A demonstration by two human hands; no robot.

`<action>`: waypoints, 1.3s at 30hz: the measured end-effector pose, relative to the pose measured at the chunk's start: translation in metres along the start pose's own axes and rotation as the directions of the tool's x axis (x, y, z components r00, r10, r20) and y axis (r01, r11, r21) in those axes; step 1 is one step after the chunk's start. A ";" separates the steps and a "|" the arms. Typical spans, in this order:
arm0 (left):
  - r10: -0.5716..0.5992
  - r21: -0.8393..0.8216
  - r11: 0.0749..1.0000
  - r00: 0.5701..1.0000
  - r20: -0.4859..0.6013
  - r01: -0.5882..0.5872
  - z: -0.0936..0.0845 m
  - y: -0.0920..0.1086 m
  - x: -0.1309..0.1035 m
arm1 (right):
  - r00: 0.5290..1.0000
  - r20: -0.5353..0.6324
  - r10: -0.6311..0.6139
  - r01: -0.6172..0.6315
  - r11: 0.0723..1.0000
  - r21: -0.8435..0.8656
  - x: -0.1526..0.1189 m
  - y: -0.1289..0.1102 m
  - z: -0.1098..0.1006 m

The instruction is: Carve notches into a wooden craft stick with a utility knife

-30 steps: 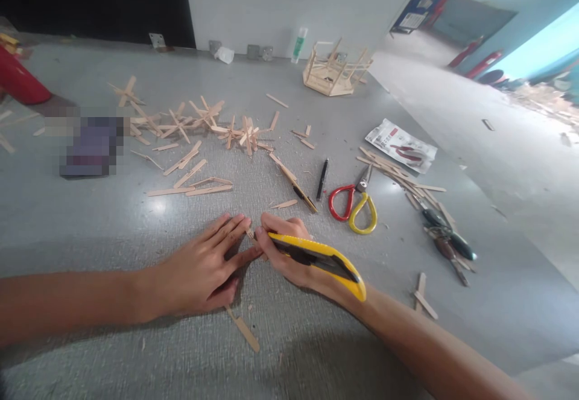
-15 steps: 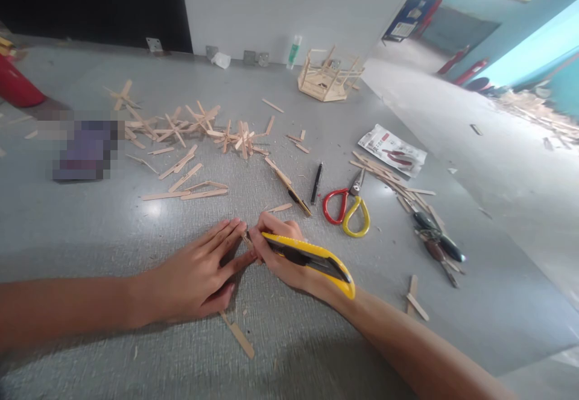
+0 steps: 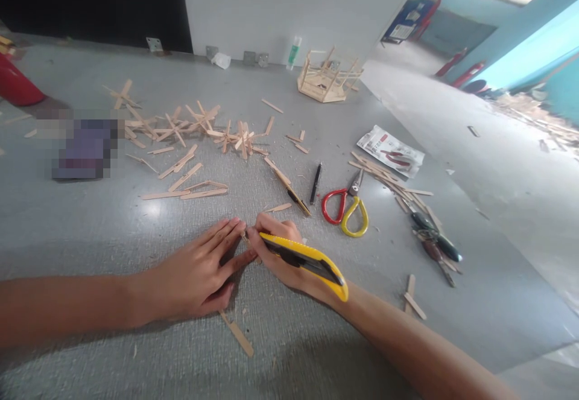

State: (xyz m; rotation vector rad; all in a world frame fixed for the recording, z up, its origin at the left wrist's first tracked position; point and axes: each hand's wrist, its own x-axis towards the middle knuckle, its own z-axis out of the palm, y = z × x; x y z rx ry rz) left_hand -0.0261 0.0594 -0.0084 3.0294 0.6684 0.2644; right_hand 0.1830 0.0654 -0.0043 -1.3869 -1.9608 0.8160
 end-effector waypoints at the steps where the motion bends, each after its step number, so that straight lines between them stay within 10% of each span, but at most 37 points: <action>1: 0.001 0.011 1.000 1.000 -0.004 0.000 0.000 0.000 0.000 | 1.000 0.002 -0.012 0.012 1.000 -0.019 0.000 -0.001 0.000; 27: 0.017 0.112 0.994 0.998 -0.057 -0.010 0.002 -0.003 0.003 | 0.995 0.067 -0.075 0.072 0.996 0.044 0.001 0.007 -0.003; 39: -0.305 -0.277 0.925 0.942 -0.138 0.259 0.000 -0.027 0.012 | 0.987 0.026 -0.160 0.155 0.978 0.137 -0.001 0.008 -0.003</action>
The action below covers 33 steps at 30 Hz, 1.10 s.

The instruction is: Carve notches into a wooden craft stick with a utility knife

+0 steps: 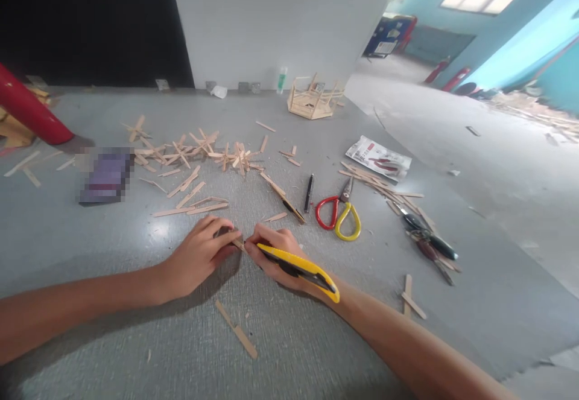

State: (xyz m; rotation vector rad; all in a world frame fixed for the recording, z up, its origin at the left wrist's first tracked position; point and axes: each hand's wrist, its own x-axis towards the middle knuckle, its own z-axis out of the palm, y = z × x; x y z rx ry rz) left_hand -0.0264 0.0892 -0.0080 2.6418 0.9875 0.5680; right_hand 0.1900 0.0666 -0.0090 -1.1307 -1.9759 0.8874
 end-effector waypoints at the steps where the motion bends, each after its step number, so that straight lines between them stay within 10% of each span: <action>1: -0.018 -0.050 0.999 1.000 0.009 0.018 -0.002 0.000 0.001 | 1.000 0.000 -0.011 0.011 1.000 0.012 -0.001 0.001 0.000; 19: -0.117 -0.205 0.964 0.963 0.245 0.169 -0.040 0.028 -0.005 | 0.946 -0.319 0.058 -0.047 0.998 0.041 0.006 0.003 -0.003; 22: -0.230 -0.566 0.716 0.904 0.361 0.408 -0.069 0.040 -0.003 | 0.947 -0.317 0.053 -0.039 0.998 0.051 0.006 0.005 -0.003; 26: -0.219 -0.842 0.321 0.899 0.379 0.433 -0.106 0.063 -0.010 | 0.955 -0.294 0.037 -0.028 0.999 0.036 0.006 0.005 -0.005; 33: -0.227 -0.899 0.143 0.897 0.378 0.415 -0.119 0.076 -0.024 | 0.958 -0.284 0.032 -0.048 0.998 -0.049 0.006 0.005 -0.006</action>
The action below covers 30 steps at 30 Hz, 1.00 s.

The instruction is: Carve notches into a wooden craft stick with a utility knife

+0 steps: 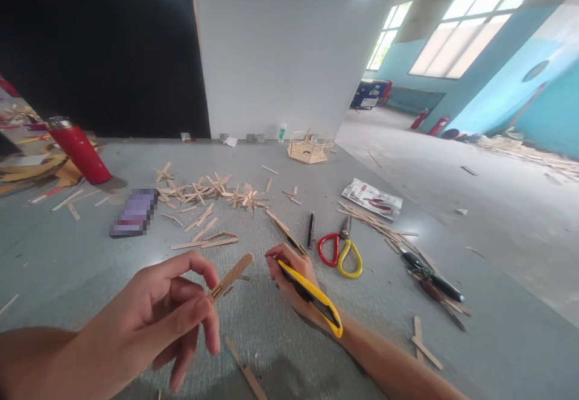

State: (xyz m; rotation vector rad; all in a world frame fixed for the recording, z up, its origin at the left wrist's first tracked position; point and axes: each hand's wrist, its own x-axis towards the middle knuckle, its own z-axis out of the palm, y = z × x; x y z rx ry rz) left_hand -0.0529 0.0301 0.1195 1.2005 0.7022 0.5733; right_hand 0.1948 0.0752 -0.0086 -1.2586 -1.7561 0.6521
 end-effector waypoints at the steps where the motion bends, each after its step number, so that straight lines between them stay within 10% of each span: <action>1: 0.001 -0.004 1.000 1.000 0.000 -0.001 0.000 0.000 0.000 | 1.000 0.002 -0.002 0.002 1.000 -0.004 0.000 0.000 0.000; 21: 0.186 0.272 0.951 0.977 -0.108 -0.151 -0.003 0.001 0.002 | 0.998 0.065 -0.012 0.014 0.999 -0.039 -0.001 0.006 0.000; 30: -0.041 0.201 0.978 0.998 -0.042 0.049 -0.008 0.008 0.013 | 0.998 0.009 0.063 -0.064 0.996 0.063 -0.007 0.014 0.004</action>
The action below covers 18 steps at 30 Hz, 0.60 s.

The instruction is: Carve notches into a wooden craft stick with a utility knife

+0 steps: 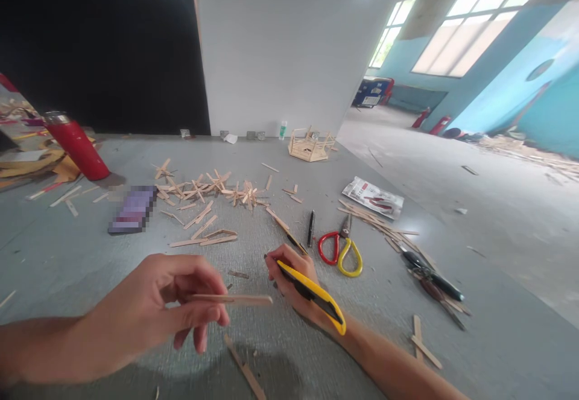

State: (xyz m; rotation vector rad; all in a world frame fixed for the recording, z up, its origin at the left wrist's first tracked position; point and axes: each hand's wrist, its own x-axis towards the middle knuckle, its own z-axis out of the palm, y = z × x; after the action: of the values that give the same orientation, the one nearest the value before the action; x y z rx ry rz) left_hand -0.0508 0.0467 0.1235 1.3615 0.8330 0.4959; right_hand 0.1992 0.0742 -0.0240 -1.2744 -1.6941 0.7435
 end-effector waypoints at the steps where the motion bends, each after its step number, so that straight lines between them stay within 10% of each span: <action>1: -0.030 0.021 0.999 0.999 0.043 0.029 -0.005 -0.002 0.006 | 1.000 -0.003 -0.001 0.001 1.000 0.017 -0.001 0.001 0.000; 8: -0.169 0.146 0.980 0.953 0.252 0.135 -0.043 -0.048 0.066 | 0.999 0.030 -0.034 0.035 0.998 -0.044 -0.005 -0.006 -0.005; 13: 0.033 0.401 0.914 0.998 0.059 -0.054 -0.038 -0.073 0.081 | 0.999 -0.028 -0.017 0.015 0.998 -0.054 -0.002 -0.009 -0.003; 18: 0.174 0.537 0.798 0.958 0.228 -0.273 -0.040 -0.083 0.085 | 1.000 -0.024 -0.014 0.012 0.998 -0.069 -0.004 -0.008 -0.002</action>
State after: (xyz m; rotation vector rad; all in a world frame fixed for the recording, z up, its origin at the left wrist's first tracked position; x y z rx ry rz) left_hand -0.0406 0.1212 0.0234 2.0445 0.7051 0.3136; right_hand 0.1980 0.0681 -0.0170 -1.3133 -1.7199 0.6639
